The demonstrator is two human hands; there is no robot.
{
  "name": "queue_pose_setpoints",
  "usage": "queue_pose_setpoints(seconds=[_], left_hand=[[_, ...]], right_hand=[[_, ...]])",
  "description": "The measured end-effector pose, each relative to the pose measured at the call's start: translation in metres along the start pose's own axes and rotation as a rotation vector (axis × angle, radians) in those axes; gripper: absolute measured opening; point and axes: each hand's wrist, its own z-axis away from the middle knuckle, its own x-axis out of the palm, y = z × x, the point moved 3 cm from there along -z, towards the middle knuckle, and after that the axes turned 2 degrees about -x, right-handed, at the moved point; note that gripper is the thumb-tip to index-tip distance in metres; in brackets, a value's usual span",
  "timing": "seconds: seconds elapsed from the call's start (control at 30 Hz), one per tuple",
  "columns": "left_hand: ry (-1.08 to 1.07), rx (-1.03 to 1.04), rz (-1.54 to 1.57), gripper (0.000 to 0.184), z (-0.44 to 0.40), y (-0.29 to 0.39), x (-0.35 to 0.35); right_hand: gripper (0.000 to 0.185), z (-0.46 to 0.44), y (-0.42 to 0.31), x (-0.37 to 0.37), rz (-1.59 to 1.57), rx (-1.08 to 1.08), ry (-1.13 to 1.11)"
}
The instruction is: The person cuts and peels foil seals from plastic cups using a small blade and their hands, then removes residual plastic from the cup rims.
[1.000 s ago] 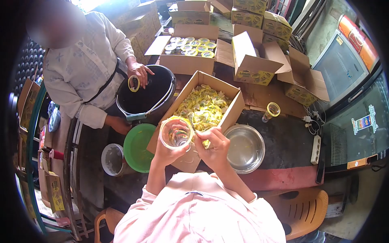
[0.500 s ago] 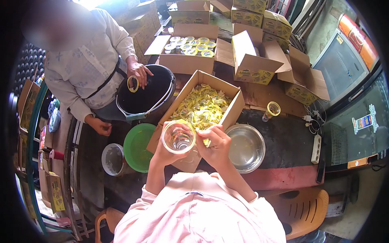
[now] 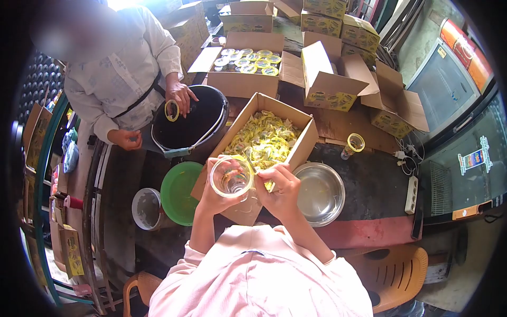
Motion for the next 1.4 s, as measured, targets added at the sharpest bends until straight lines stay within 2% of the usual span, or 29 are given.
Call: queue_pose_setpoints(seconds=[0.2, 0.4, 0.6, 0.7, 0.77, 0.87, 1.0, 1.1, 1.2, 1.4], left_hand=[[0.078, -0.051, 0.108, 0.069, 0.0, -0.008, -0.005], [0.051, -0.021, -0.111, 0.069, 0.001, -0.001, -0.007], [0.032, -0.054, -0.174, 0.068, 0.002, 0.005, -0.012], [-0.007, 0.053, -0.294, 0.068, 0.002, 0.007, -0.01], [0.004, 0.003, -0.225, 0.068, 0.001, 0.008, -0.009], [0.011, -0.022, -0.139, 0.068, 0.001, 0.005, -0.01], [-0.001, -0.127, -0.066, 0.066, 0.001, 0.001, -0.009], [-0.074, 0.037, -0.193, 0.066, -0.002, 0.004, -0.004], [-0.035, -0.046, 0.014, 0.065, -0.006, 0.002, -0.004], [-0.033, -0.074, 0.025, 0.065, -0.008, -0.001, 0.0]], right_hand=[[0.016, 0.004, -0.002, -0.002, 0.031, -0.022, 0.027], [0.017, 0.006, -0.001, 0.001, 0.046, -0.066, 0.025], [0.018, -0.001, -0.006, 0.004, 0.147, -0.162, 0.006], [0.019, -0.001, -0.005, 0.005, 0.166, -0.173, -0.011], [0.018, -0.003, -0.004, 0.004, 0.146, -0.173, -0.002], [0.018, 0.0, 0.005, 0.001, 0.021, -0.001, -0.02], [0.018, 0.003, 0.006, 0.001, 0.045, -0.012, -0.009], [0.017, -0.001, 0.007, 0.0, 0.063, -0.031, -0.002], [0.017, -0.003, 0.008, -0.001, 0.046, 0.005, -0.002], [0.017, 0.004, 0.012, 0.001, 0.052, 0.088, 0.021]])
